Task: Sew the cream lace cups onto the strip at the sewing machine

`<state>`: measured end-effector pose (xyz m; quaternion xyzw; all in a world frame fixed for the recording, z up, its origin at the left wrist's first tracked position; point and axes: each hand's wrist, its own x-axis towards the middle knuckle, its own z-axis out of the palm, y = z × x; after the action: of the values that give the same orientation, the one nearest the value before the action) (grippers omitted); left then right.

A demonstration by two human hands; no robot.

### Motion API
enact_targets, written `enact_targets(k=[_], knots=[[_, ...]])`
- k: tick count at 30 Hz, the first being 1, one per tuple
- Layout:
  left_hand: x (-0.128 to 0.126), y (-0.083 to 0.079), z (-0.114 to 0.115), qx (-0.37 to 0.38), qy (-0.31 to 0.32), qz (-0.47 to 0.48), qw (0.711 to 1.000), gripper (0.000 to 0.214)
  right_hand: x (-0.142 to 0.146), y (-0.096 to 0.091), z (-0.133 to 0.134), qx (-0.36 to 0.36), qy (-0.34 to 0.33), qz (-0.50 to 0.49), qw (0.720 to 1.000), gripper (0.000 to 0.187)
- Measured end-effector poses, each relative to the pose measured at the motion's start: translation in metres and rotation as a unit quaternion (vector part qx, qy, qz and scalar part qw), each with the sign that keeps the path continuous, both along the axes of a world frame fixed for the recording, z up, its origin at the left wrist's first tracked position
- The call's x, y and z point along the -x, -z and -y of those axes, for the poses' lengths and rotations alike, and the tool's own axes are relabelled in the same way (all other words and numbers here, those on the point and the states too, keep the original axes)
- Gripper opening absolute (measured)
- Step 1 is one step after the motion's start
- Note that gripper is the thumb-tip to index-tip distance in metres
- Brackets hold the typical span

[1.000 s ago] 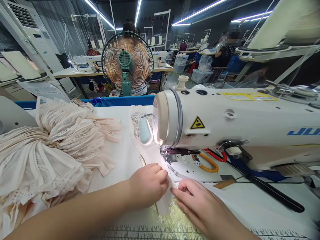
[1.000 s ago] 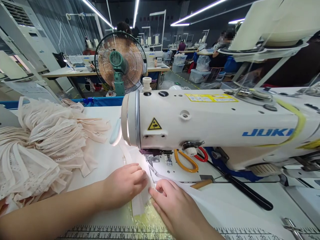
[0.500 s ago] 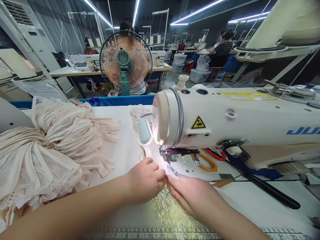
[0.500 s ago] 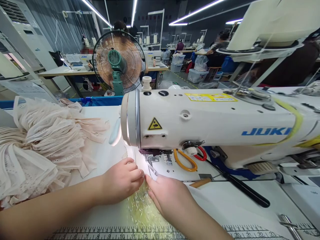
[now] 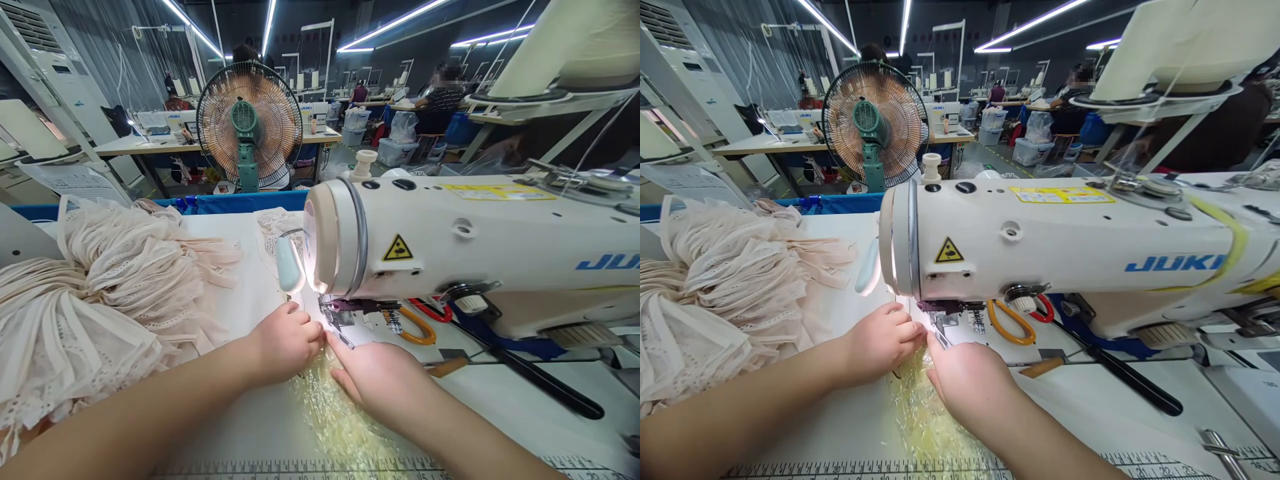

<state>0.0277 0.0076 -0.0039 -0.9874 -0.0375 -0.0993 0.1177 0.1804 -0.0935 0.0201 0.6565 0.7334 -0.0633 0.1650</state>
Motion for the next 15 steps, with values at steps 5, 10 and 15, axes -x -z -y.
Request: enact_targets(k=[5, 10, 15], knots=[[-0.002, -0.003, -0.008, 0.017, -0.019, -0.029, 0.999, 0.023, 0.007, 0.006, -0.004, -0.04, 0.025, 0.002, 0.999, 0.054], [-0.004, -0.006, -0.015, 0.032, -0.056, -0.072, 0.995, 0.017, 0.011, 0.016, 0.0, -0.094, 0.015, 0.009, 0.995, 0.051], [-0.006, -0.009, -0.022, 0.032, -0.083, -0.093, 0.992, 0.018, 0.01, 0.032, 0.015, -0.163, 0.0, 0.017, 0.987, 0.046]])
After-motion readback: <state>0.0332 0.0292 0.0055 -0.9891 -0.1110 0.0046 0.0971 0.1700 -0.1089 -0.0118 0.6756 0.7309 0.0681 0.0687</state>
